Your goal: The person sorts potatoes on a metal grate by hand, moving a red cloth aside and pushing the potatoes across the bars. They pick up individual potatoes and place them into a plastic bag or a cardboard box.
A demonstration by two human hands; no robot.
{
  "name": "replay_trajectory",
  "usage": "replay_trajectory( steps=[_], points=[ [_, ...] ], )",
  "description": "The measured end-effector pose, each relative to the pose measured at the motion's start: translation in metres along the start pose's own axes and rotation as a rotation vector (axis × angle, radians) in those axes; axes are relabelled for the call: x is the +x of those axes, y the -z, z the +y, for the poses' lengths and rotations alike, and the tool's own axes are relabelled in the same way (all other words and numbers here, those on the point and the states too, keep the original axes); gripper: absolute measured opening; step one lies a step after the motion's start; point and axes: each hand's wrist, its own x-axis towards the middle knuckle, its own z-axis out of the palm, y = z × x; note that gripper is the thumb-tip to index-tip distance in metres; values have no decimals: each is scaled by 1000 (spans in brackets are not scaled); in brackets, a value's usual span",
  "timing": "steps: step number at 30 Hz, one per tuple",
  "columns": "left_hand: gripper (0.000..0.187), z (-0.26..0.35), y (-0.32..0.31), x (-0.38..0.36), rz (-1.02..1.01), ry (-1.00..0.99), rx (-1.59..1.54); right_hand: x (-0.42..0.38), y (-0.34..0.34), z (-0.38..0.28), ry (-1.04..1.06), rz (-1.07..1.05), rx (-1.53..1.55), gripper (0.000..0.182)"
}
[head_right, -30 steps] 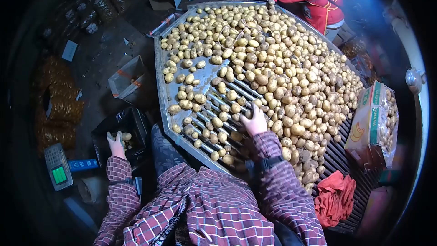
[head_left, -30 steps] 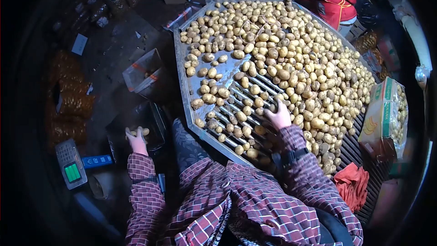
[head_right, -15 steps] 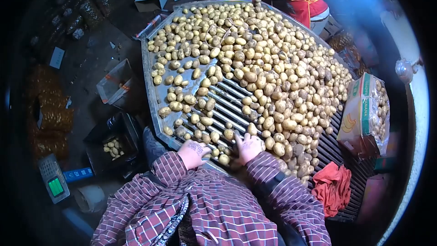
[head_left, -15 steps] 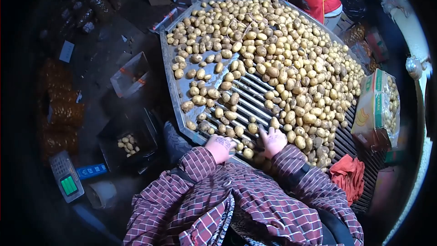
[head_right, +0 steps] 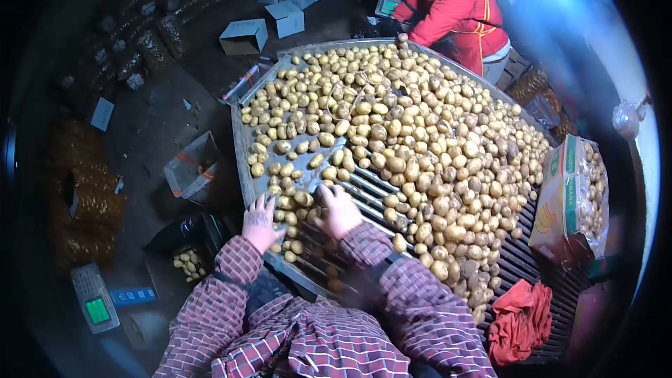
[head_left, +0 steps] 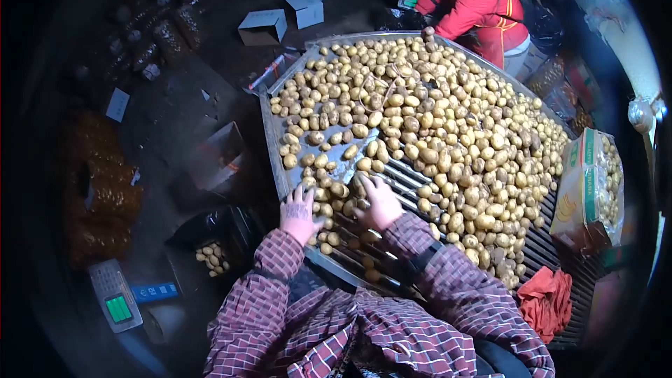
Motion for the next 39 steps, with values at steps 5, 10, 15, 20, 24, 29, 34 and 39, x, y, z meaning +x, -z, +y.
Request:
replay_trajectory(
  steps=[5, 10, 15, 20, 24, 29, 34, 39],
  points=[
    [97, 12, -13, -19, -240, -78, 385, -87, 17, 6, -291, -278, -233, 116],
    [86, 20, -22, 26, -199, 12, 209, -37, -7, 0, -351, -267, 46, 115],
    [88, -17, -28, 93, -103, 113, 231, 47, -61, 12, -295, -119, 61, 104],
    [77, -47, -27, 134, 219, 109, -148, 112, -43, 37, -76, -217, 201, 95],
    [71, -78, -15, 107, 341, 171, -122, 126, 36, 68, -271, 86, 224, 39],
    [82, -87, -64, 63, 265, 471, -607, 152, 39, 126, -218, 242, -539, 52],
    [80, -88, -65, 67, 236, 494, -558, 156, 9, 102, -346, 135, -588, 60],
    [79, -83, -61, 69, 234, 529, -486, 100, -7, 103, 72, 220, -445, 50]
  ],
)
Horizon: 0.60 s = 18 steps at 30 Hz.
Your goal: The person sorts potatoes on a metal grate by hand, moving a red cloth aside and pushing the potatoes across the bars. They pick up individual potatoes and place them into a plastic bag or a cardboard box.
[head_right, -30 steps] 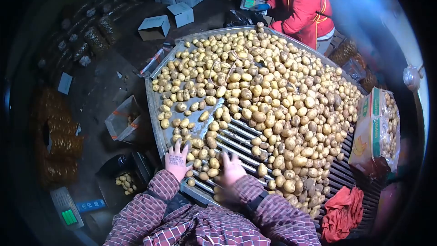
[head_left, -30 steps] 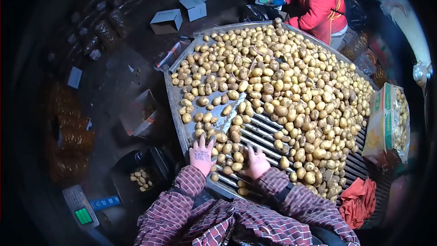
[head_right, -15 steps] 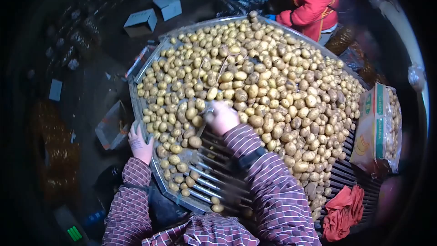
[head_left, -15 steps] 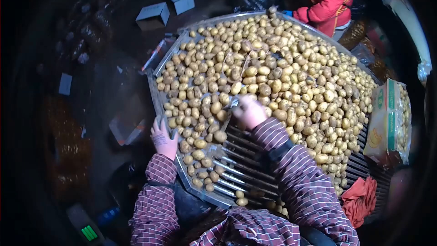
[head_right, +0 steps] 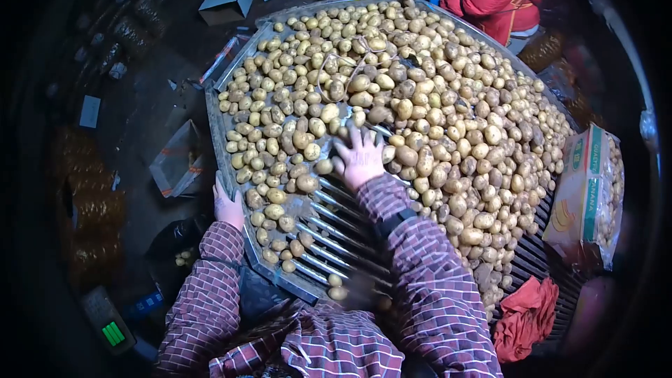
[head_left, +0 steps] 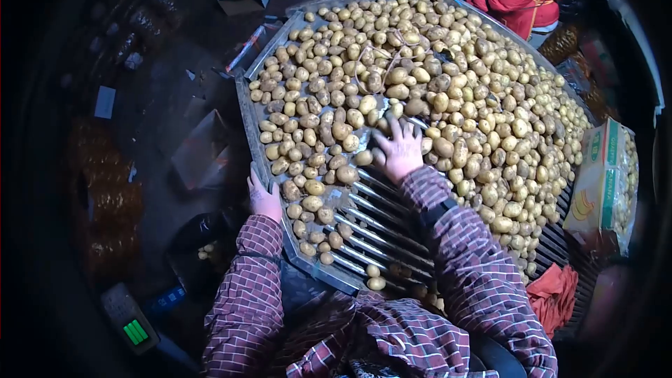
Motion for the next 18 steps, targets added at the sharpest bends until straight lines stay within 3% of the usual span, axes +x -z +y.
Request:
replay_trajectory(
  steps=[4, 6, 8, 10, 12, 13, 14, 16, 17, 18],
  points=[
    [78, 1, 2, -1, -4, 22, 9, -76, 31, -42, 147, -195, 45, 43],
    [78, 2, 0, 1, 8, 27, 8, -97, 32, -57, 138, -155, 172, 44],
    [78, -12, -10, 3, 22, 20, 31, -77, 46, -78, 25, -57, 271, 47],
    [78, -8, -7, 3, -3, -9, 151, -49, 42, -95, 14, -183, 252, 48],
    [78, 12, 11, -13, -72, -36, 372, -31, 17, -110, 82, -334, 62, 52],
    [74, 17, 17, -26, -17, -167, 416, -30, -23, -109, 142, -256, -83, 53],
    [70, 18, 22, -39, 44, -305, 269, -27, -19, -108, 86, -287, 44, 54],
    [62, 34, 35, -76, 49, -380, -142, -19, 3, -106, -26, -355, 302, 56],
    [61, 33, 30, -91, -71, -172, -554, -22, 17, -110, -150, -320, 532, 58],
    [61, 45, 29, -103, -193, 49, -962, -22, 25, -111, -86, -338, 749, 59]
  ],
)
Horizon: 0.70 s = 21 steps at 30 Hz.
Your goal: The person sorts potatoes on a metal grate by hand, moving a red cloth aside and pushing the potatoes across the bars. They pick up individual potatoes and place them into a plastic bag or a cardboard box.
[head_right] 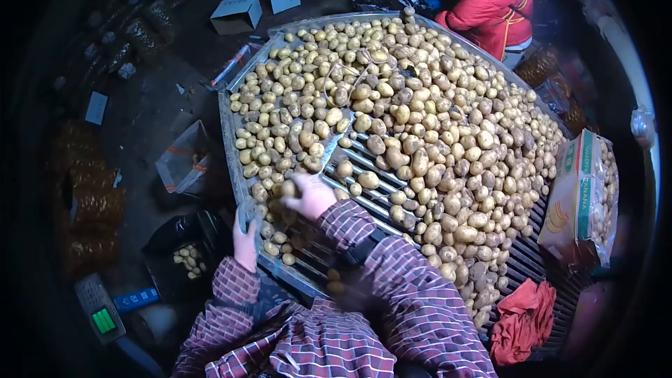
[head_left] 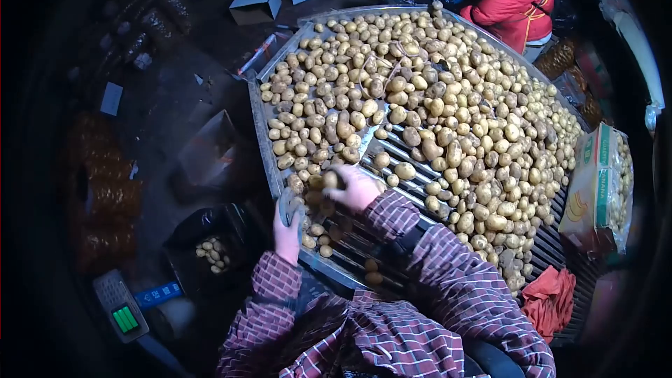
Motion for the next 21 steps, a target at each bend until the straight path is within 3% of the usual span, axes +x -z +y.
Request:
replay_trajectory(
  steps=[1, 2, 3, 4, 6, 8, 9, 10, 12, 13, 16, 17, 18, 20, 21],
  points=[
    [46, 11, -12, -11, 1, 316, -454, -2, 9, -8, -2, -168, -13, 60],
    [50, 6, -9, -20, -227, 348, -458, 0, 22, -20, -3, -333, -24, 60],
    [43, -1, -7, -25, -157, 481, -671, 13, 26, -12, 146, -170, -15, 56],
    [39, -13, -5, -24, -85, 610, -880, 33, 36, -9, 121, -23, -67, 51],
    [31, -32, 2, -18, -198, 601, -740, 79, 42, 14, 86, 257, -369, 52],
    [29, -30, 1, -22, -295, 578, -753, 107, 48, 24, -132, 49, -484, 64],
    [23, -31, 3, -27, -301, 586, -817, 106, 45, 30, -130, 31, -585, 65],
    [20, -39, 9, -31, -370, 472, -620, 104, 37, 40, -126, 12, -688, 66],
    [16, -58, 18, -31, -495, 237, -228, 98, 15, 61, -59, 47, -577, 66],
    [15, -42, 9, -35, -368, 460, -456, 80, 10, 61, 8, 79, -556, 67],
    [18, -54, 4, -24, -275, 640, -684, 24, 16, 56, 182, 104, -471, 64],
    [21, -55, 3, -22, -339, 627, -699, 15, 31, 52, 199, 56, -442, 58],
    [21, -57, 2, -21, -344, 616, -679, 18, 42, 54, 141, 112, -199, 50],
    [22, -60, 1, -21, -350, 600, -640, 44, 59, 62, -89, 258, -219, 47],
    [23, -56, 4, -21, -393, 643, -670, 61, 68, 65, -61, 287, -316, 45]
  ],
)
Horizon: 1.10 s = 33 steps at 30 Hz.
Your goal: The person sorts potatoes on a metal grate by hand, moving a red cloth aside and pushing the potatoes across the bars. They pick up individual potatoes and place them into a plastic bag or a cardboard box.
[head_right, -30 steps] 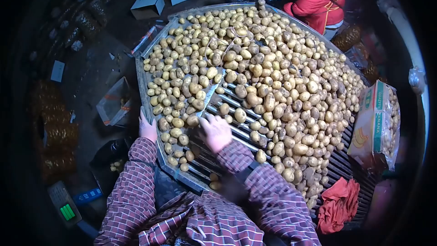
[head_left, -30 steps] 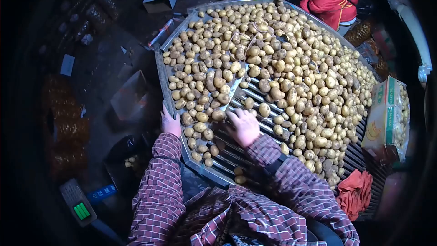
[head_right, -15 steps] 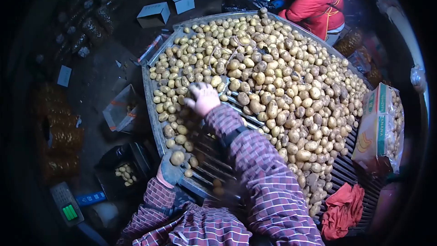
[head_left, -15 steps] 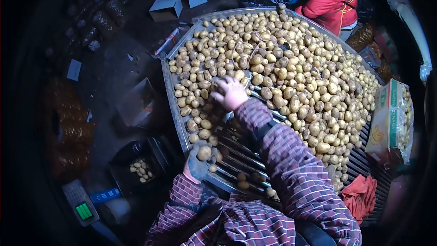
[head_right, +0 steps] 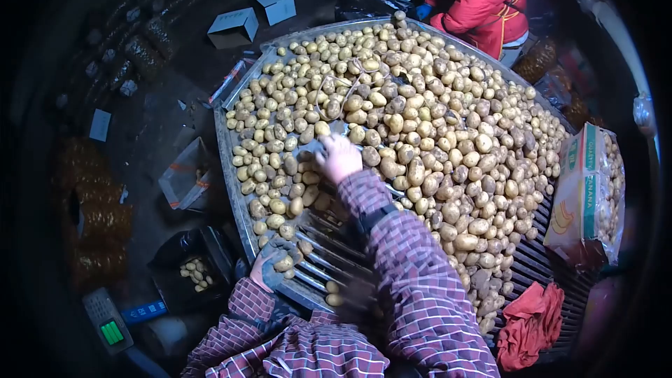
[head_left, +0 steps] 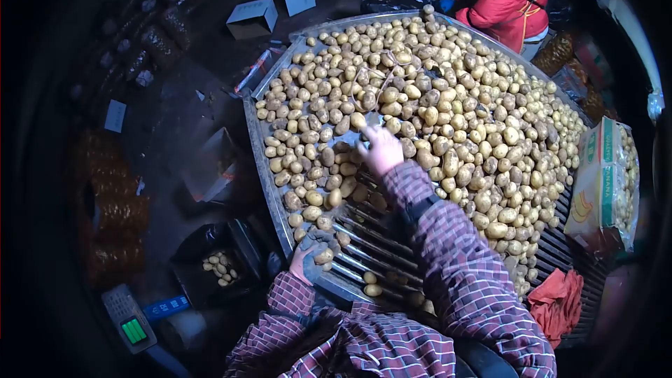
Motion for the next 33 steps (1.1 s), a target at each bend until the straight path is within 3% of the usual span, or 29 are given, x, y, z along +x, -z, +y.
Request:
replay_trajectory(
  steps=[1, 3, 6, 8, 11, 12, 13, 14, 15, 16, 17, 19, 21, 22, 23, 27, 29, 31, 33],
  points=[
    [24, 2, -2, -1, -8, -29, -18, 21, 1, 2, 39, 40, -88, 43],
    [25, 1, -7, -1, -20, -83, -54, 56, -6, -1, 22, -210, -363, 44],
    [31, 0, 9, 0, 49, -90, -88, 81, -29, 13, -23, -309, -362, 54],
    [36, -6, 16, -2, 68, -93, -52, 71, -31, 19, -49, -195, -181, 52],
    [55, 4, -3, 0, -8, -80, -18, 23, -15, 18, 32, 150, 263, 46],
    [64, 10, -19, -4, -80, -73, -46, -2, -7, 9, 52, 164, 369, 46],
    [73, 12, -28, -7, -151, -61, -75, -32, 18, -20, 53, 50, 535, 43],
    [94, 12, -26, -6, -173, -43, -15, -65, 11, -27, 181, -29, 507, 40],
    [94, 13, -28, -7, -231, -50, -20, -90, 14, -41, 254, -273, 580, 39],
    [90, 15, -27, -8, -169, -26, 133, -114, 11, -52, 426, -330, 581, 41],
    [87, 16, -26, -11, -104, -6, 287, -131, 15, -53, 544, -357, 448, 38],
    [76, 12, -25, -18, -97, 87, 229, -113, 11, -40, 556, -243, 288, 38],
    [69, 8, -19, -26, -128, 96, 202, -85, 11, -29, 360, 52, -183, 37],
    [59, 8, -28, -31, -89, 87, 206, -71, 5, -25, 306, 45, -410, 33],
    [57, 7, -33, -31, -47, 84, 207, -60, -9, -16, 229, -100, -514, 30],
    [46, 11, -52, -31, 12, 85, 226, -38, -26, -2, 215, -183, -482, 36],
    [44, 14, -69, -31, 15, 33, 321, -58, -8, -20, 167, -26, -141, 30],
    [45, -3, -41, -25, -52, -26, 192, -94, -1, -48, 236, 113, 252, 31],
    [47, -10, -36, -21, -98, -18, 165, -128, 31, -84, 439, -293, 294, 36]
  ],
)
